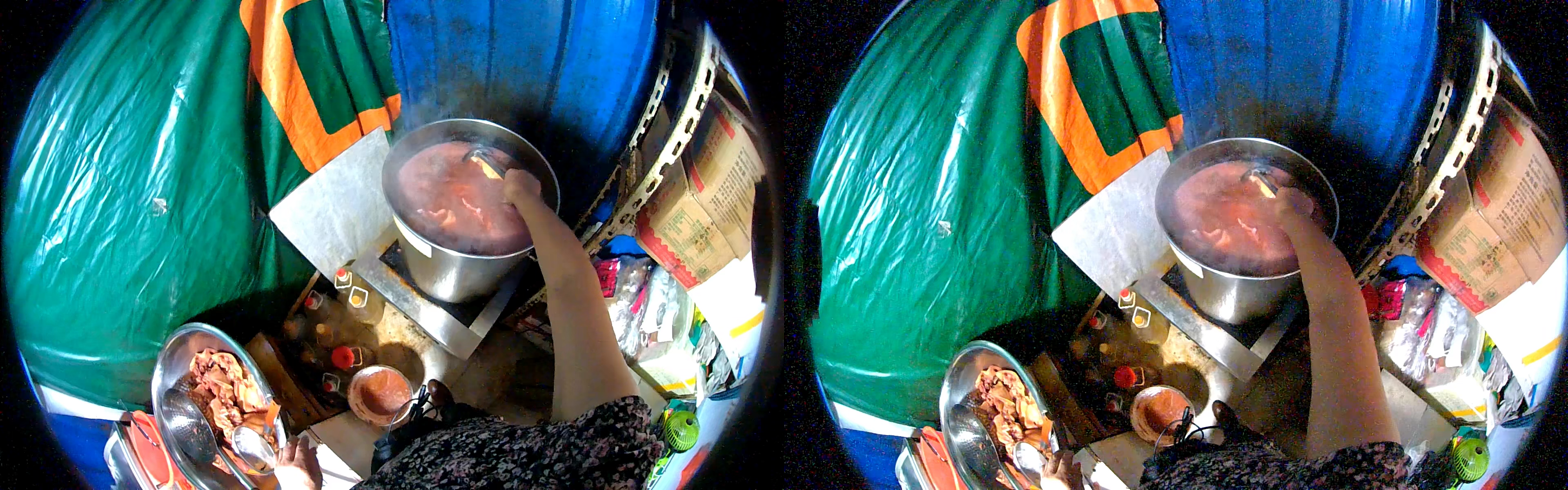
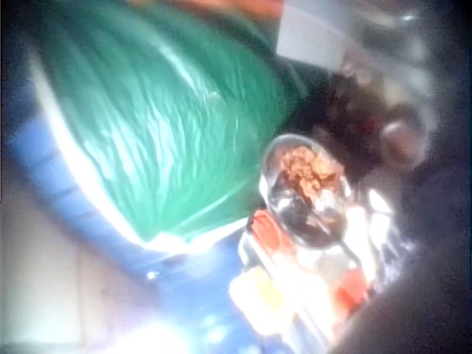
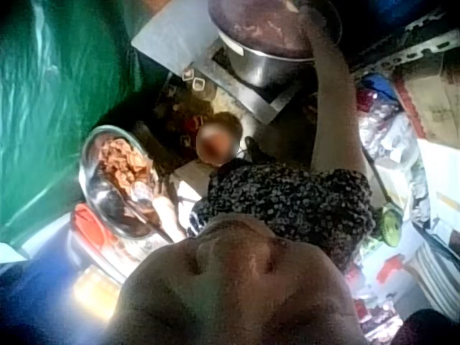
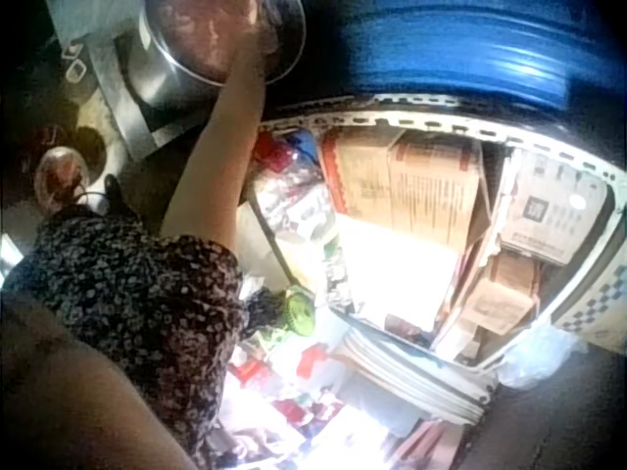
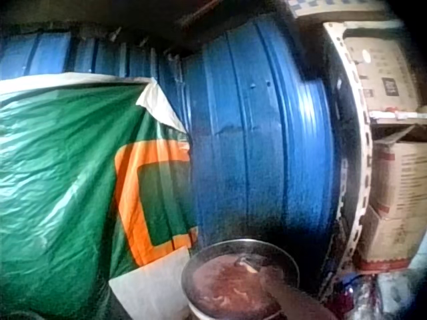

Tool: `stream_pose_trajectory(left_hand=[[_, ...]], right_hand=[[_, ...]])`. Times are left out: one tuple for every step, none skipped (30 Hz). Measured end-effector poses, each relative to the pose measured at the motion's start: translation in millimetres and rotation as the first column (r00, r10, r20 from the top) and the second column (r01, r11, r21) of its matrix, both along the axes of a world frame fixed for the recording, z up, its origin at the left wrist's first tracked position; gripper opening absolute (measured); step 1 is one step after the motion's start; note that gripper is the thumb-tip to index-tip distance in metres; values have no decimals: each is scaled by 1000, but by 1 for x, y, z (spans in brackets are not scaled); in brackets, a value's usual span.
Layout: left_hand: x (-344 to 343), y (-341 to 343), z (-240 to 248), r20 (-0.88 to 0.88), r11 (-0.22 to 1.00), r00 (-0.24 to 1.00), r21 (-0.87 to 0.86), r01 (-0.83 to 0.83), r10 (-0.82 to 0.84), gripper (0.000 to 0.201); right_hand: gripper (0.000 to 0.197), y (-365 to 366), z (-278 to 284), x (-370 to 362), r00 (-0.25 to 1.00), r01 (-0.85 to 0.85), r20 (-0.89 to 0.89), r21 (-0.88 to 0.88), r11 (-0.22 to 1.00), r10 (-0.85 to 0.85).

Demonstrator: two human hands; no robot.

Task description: The person uses a ladle to stir a large pot of simmering meat and broth, periodically transferring small amounts of liquid to a separate bowl and adding more pieces of meat to the pot.

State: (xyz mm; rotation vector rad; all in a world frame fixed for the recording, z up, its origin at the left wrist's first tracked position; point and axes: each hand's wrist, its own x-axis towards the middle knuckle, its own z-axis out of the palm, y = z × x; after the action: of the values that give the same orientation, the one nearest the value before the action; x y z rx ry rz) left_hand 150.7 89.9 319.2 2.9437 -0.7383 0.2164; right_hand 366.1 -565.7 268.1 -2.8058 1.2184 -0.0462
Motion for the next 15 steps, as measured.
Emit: stream_pose_trajectory(left_hand=[[1, -3, 3, 0, 1000, 1000, -4, 16, -16, 27], [0, -3, 3, -7, 1000, 1000, -15, 16, -16, 27], [0, -2, 2, -14, 1000, 1000, -25, 17, -17, 27], [0, -1, 1, -20, 999, 999, -43, 28, -28, 27], [0, 1, -2, -41, 999, 999, -48, 5, -7, 27], [-1, 3, -6, -63, 999, 998, -52, -16, 13, 27], [-2, 5, -9, -84, 998, 996, -56, -36, 31, 27], [-1, 1, -6, -62, 997, 998, -76, -7, 2, 27], [1, -6, 0, -40, 995, 999, -95, 23, -27, 27], [2, -10, 2, -17, 992, 998, -115, 54, -56, 27], [1, -7, 1, -7, 994, 998, -86, 63, -64, 26], [0, -1, -2, 7, 996, 998, -59, 69, -69, 26], [-1, 3, -5, 20, 997, 997, -31, 74, -74, 25], [0, 4, -8, 17, 996, 997, -36, 78, -78, 25], [0, 4, -10, 14, 996, 997, -41, 82, -81, 24]], right_hand=[[24, 7, 10, -8, 1000, -28, -2, -19, 999, 28], [24, 11, 18, -15, 999, -54, -6, -38, 998, 54], [25, 11, 23, -19, 997, -74, -6, -77, 994, 74], [26, 8, 31, -28, 997, -83, -8, -124, 989, 83], [27, 6, 36, -30, 995, -101, -8, -164, 981, 102], [27, 1, 38, -31, 993, -117, -20, -175, 978, 115], [27, -5, 41, -31, 991, -131, -33, -186, 974, 127], [27, -8, 46, -35, 989, -144, -49, -198, 970, 136], [26, -9, 49, -41, 992, -128, -15, -217, 968, 128], [26, -10, 52, -46, 993, -111, 20, -236, 965, 119], [26, -6, 56, -50, 992, -98, 58, -248, 964, 116], [26, 4, 67, -56, 992, -113, 33, -235, 965, 124], [26, 14, 77, -65, 991, -128, 9, -221, 967, 134], [26, 19, 84, -77, 991, -136, -19, -213, 968, 136], [25, 20, 86, -85, 992, -122, -7, -225, 967, 124]])
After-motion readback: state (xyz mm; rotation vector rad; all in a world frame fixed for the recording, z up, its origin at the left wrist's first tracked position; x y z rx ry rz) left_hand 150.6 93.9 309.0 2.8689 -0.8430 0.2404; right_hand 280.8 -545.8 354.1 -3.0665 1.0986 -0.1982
